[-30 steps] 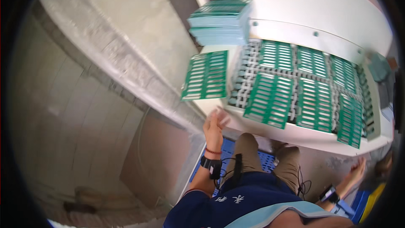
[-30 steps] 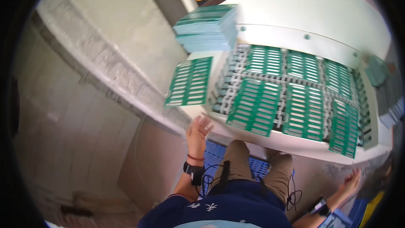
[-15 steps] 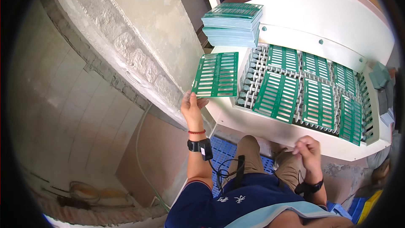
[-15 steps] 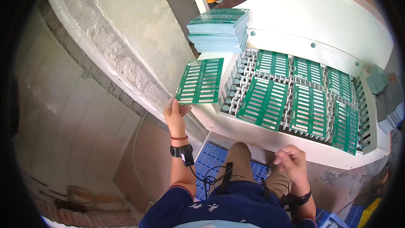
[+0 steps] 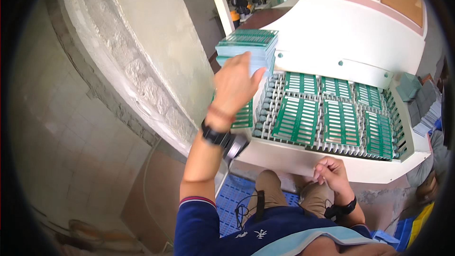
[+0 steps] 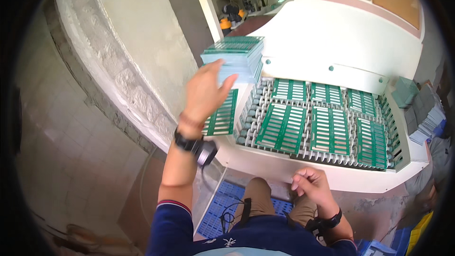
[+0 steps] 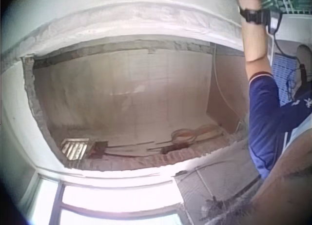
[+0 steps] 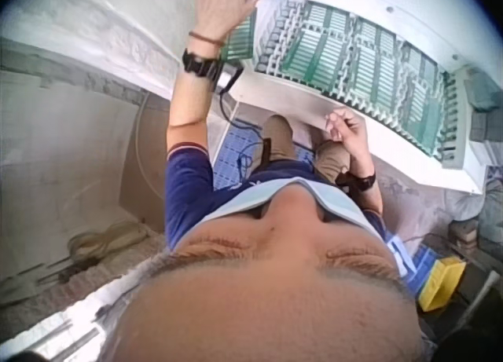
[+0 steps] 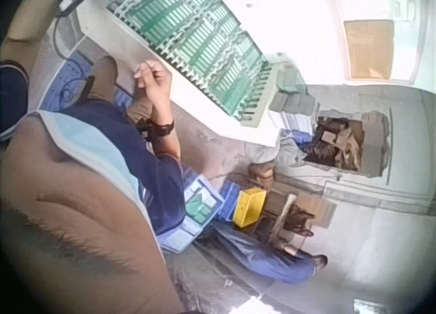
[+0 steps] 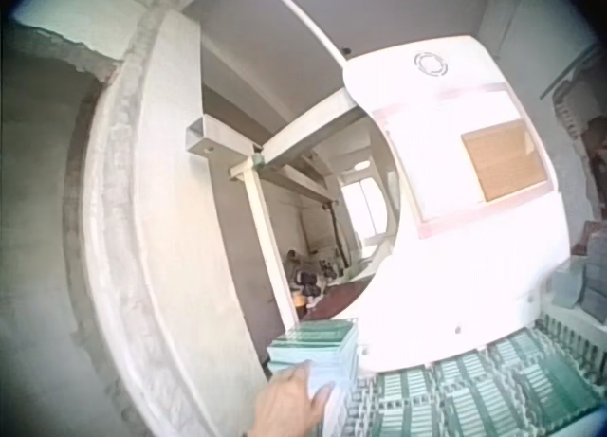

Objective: Sorting green circuit boards/carriers into a slotted rack on a machine.

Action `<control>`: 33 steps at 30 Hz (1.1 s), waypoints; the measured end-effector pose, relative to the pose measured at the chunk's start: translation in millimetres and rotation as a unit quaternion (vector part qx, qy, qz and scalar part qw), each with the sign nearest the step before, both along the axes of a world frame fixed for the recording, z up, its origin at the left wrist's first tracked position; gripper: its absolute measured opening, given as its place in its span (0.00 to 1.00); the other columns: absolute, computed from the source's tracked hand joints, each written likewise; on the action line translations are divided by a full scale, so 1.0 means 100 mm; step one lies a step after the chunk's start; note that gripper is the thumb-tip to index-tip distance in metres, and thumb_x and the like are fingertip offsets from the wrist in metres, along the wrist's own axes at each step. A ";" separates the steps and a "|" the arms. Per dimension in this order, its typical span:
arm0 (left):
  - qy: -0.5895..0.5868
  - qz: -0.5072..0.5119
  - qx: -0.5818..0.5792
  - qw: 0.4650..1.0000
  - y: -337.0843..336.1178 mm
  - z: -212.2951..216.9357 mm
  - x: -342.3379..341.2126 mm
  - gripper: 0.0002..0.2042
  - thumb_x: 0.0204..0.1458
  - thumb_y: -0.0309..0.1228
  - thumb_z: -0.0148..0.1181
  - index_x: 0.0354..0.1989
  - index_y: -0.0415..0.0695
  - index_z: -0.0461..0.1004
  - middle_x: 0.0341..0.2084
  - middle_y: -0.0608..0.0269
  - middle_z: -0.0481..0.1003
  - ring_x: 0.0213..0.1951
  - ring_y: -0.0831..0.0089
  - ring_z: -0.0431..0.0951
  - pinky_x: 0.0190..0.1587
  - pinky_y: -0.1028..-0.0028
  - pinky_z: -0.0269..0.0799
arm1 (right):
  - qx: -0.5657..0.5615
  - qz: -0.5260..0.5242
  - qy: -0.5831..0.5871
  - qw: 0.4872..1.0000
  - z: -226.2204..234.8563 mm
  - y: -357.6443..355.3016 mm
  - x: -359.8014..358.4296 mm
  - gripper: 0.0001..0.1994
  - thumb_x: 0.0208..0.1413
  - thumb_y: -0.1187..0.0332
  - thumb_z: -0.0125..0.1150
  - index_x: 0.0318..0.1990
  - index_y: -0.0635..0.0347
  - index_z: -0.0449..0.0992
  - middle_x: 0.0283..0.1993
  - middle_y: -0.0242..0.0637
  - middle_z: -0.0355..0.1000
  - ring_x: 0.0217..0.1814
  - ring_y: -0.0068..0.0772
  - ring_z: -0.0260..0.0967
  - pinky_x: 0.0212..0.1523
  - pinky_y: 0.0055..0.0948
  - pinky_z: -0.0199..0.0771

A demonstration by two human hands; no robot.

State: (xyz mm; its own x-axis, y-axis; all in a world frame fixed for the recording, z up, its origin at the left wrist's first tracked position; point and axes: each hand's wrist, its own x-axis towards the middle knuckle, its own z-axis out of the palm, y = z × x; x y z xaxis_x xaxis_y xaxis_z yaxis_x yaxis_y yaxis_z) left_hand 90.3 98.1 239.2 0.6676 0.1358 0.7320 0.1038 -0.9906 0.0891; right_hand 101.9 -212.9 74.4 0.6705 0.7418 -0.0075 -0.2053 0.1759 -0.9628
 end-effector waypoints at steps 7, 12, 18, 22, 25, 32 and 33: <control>0.076 0.135 0.108 0.982 0.40 -0.44 1.60 0.19 0.47 0.39 0.55 0.42 0.37 0.71 0.39 0.50 0.74 0.42 0.56 0.75 0.47 0.57 0.66 | -0.007 -0.045 0.002 0.999 -0.01 -0.36 -0.24 0.07 0.56 0.71 0.54 0.29 0.65 0.72 0.22 0.34 0.71 0.16 0.16 0.62 0.17 0.14 0.61; 0.128 0.213 0.129 0.960 0.48 -0.63 1.88 0.13 0.48 0.31 0.47 0.38 0.41 0.74 0.35 0.52 0.76 0.40 0.58 0.76 0.45 0.58 0.67 | 0.011 -0.111 0.034 0.993 -0.14 -0.69 -0.22 0.07 0.55 0.70 0.55 0.29 0.65 0.72 0.21 0.35 0.71 0.16 0.16 0.62 0.17 0.15 0.61; 0.164 0.113 0.198 0.960 0.39 -0.40 1.47 0.08 0.44 0.27 0.48 0.22 0.47 0.76 0.22 0.54 0.76 0.27 0.61 0.78 0.29 0.65 0.72 | 0.017 -0.096 0.046 0.994 -0.25 -0.59 -0.21 0.08 0.54 0.68 0.56 0.28 0.64 0.72 0.19 0.35 0.70 0.14 0.17 0.61 0.15 0.14 0.59; 0.058 0.019 0.235 0.970 0.37 -0.18 0.69 0.05 0.41 0.22 0.49 0.27 0.42 0.70 0.21 0.56 0.75 0.23 0.60 0.76 0.24 0.68 0.71 | 0.008 -0.086 0.038 0.996 -0.29 -0.55 -0.19 0.09 0.55 0.67 0.56 0.28 0.64 0.72 0.18 0.35 0.69 0.14 0.18 0.62 0.14 0.14 0.59; 0.022 -0.076 0.196 0.977 0.25 -0.09 -0.17 0.14 0.34 0.17 0.51 0.34 0.36 0.70 0.30 0.52 0.75 0.33 0.58 0.77 0.32 0.67 0.74 | 0.009 -0.085 0.055 0.995 -0.35 -0.56 -0.14 0.07 0.55 0.69 0.56 0.29 0.64 0.73 0.20 0.34 0.70 0.15 0.15 0.60 0.16 0.13 0.59; -0.023 -0.085 0.248 0.965 0.35 -0.87 -1.41 0.17 0.34 0.11 0.50 0.38 0.30 0.73 0.35 0.45 0.75 0.39 0.56 0.77 0.39 0.67 0.76 | -0.036 0.028 0.005 0.999 -0.32 -0.06 -0.09 0.07 0.56 0.69 0.54 0.29 0.63 0.72 0.19 0.31 0.70 0.15 0.14 0.61 0.16 0.14 0.60; -0.022 -0.082 0.244 0.966 0.39 -0.95 -1.43 0.17 0.34 0.11 0.50 0.38 0.30 0.73 0.35 0.45 0.75 0.39 0.56 0.77 0.39 0.67 0.76 | -0.046 0.054 -0.002 0.997 -0.26 0.05 -0.10 0.07 0.56 0.69 0.54 0.30 0.63 0.72 0.20 0.30 0.69 0.16 0.14 0.61 0.17 0.14 0.60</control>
